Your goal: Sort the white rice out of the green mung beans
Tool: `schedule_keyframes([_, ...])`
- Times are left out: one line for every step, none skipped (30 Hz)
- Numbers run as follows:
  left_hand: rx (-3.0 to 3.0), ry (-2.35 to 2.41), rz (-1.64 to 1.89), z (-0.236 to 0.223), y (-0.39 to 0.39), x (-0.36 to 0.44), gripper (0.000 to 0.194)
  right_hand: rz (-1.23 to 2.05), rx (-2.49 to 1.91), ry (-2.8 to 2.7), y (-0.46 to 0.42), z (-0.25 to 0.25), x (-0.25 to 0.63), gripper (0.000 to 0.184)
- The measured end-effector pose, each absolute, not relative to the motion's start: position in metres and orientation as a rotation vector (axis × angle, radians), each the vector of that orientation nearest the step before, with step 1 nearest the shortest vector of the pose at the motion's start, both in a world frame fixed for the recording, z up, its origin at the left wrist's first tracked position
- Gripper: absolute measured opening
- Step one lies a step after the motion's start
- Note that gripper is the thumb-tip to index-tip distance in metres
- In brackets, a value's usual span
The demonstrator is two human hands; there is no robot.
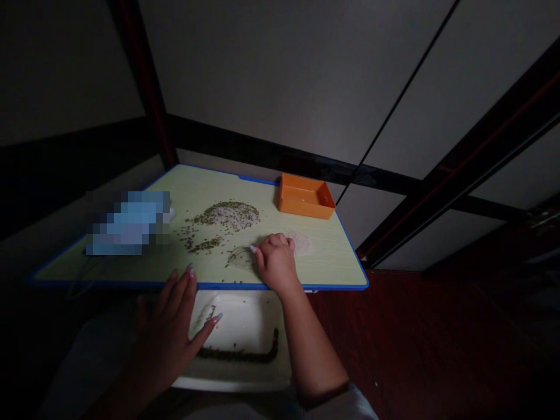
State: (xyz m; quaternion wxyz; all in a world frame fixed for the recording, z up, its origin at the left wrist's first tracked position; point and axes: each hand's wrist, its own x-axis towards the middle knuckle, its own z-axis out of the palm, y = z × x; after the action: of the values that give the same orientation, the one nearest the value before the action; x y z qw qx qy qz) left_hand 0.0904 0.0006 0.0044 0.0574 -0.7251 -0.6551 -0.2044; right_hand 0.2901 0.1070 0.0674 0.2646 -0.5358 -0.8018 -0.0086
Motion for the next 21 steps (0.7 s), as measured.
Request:
schedule_keyframes([-2.198, -1.984, -0.621, 0.0045, 0.0006, 0.0904, 0.078, -0.026, -1.446, -2.168, 0.1068, 0.0675, 0.2900, 0.026])
schedule_keyframes([-2.198, -1.981, -0.623, 0.0045, 0.0006, 0.0903, 0.078, -0.029, -1.443, -2.172, 0.1067, 0.0675, 0.2899, 0.026])
schedule_keyframes([-2.197, -1.979, -0.624, 0.0044, 0.0007, 0.0903, 0.078, -0.032, -1.441, -2.176, 0.1065, 0.0676, 0.2897, 0.025])
schedule_keyframes([-2.196, -1.978, -0.624, 0.0041, 0.0009, 0.0901, 0.078, -0.035, -1.440, -2.178, 0.1064, 0.0677, 0.2896, 0.025])
schedule_keyframes([-2.196, -1.977, -0.624, 0.0038, 0.0011, 0.0900, 0.078, -0.034, -1.439, -2.182, 0.1063, 0.0678, 0.2896, 0.025])
schedule_keyframes([-2.195, -1.977, -0.624, 0.0035, 0.0014, 0.0898, 0.078, -0.033, -1.438, -2.184, 0.1062, 0.0680, 0.2895, 0.025])
schedule_keyframes([-2.196, -1.978, -0.622, 0.0032, 0.0016, 0.0898, 0.078, -0.030, -1.436, -2.187, 0.1062, 0.0681, 0.2895, 0.025])
schedule_keyframes([-2.196, -1.980, -0.622, 0.0030, 0.0019, 0.0897, 0.078, -0.026, -1.434, -2.189, 0.1061, 0.0682, 0.2896, 0.025])
schedule_keyframes([-2.195, -1.985, -0.621, 0.0028, 0.0021, 0.0898, 0.078, -0.023, -1.430, -2.189, 0.1061, 0.0683, 0.2896, 0.026])
schedule_keyframes([-2.195, -1.990, -0.620, 0.0027, 0.0023, 0.0899, 0.078, -0.019, -1.426, -2.189, 0.1061, 0.0685, 0.2896, 0.026])
schedule_keyframes([-2.197, -1.995, -0.618, 0.0026, 0.0024, 0.0901, 0.078, -0.016, -1.423, -2.188, 0.1061, 0.0686, 0.2896, 0.026])
schedule_keyframes([-2.199, -1.995, -0.619, 0.0026, 0.0024, 0.0902, 0.077, -0.014, -1.422, -2.187, 0.1060, 0.0688, 0.2895, 0.026])
schedule_keyframes([-2.199, -1.994, -0.623, 0.0027, 0.0023, 0.0903, 0.077, -0.012, -1.424, -2.185, 0.1060, 0.0690, 0.2893, 0.026])
schedule_keyframes([-2.204, -1.987, -0.624, 0.0027, 0.0021, 0.0903, 0.077, -0.011, -1.427, -2.183, 0.1061, 0.0692, 0.2891, 0.026])
schedule_keyframes([-2.198, -1.984, -0.633, 0.0028, 0.0019, 0.0903, 0.077, -0.009, -1.429, -2.183, 0.1061, 0.0694, 0.2888, 0.026])
schedule_keyframes([-2.197, -1.981, -0.638, 0.0030, 0.0016, 0.0903, 0.077, -0.009, -1.432, -2.184, 0.1062, 0.0696, 0.2884, 0.026])
schedule_keyframes([-2.194, -1.984, -0.643, 0.0033, 0.0013, 0.0903, 0.077, -0.009, -1.433, -2.184, 0.1063, 0.0698, 0.2880, 0.026])
schedule_keyframes([-2.193, -1.991, -0.644, 0.0036, 0.0011, 0.0903, 0.076, -0.009, -1.433, -2.186, 0.1064, 0.0701, 0.2874, 0.026])
schedule_keyframes([-2.195, -2.000, -0.642, 0.0040, 0.0010, 0.0904, 0.076, -0.008, -1.435, -2.189, 0.1065, 0.0703, 0.2868, 0.025])
schedule_keyframes([-2.196, -2.007, -0.639, 0.0044, 0.0009, 0.0905, 0.076, -0.009, -1.438, -2.193, 0.1066, 0.0705, 0.2861, 0.026])
schedule_keyframes([-2.196, -2.012, -0.637, 0.0047, 0.0010, 0.0907, 0.076, -0.013, -1.444, -2.197, 0.1067, 0.0707, 0.2855, 0.026])
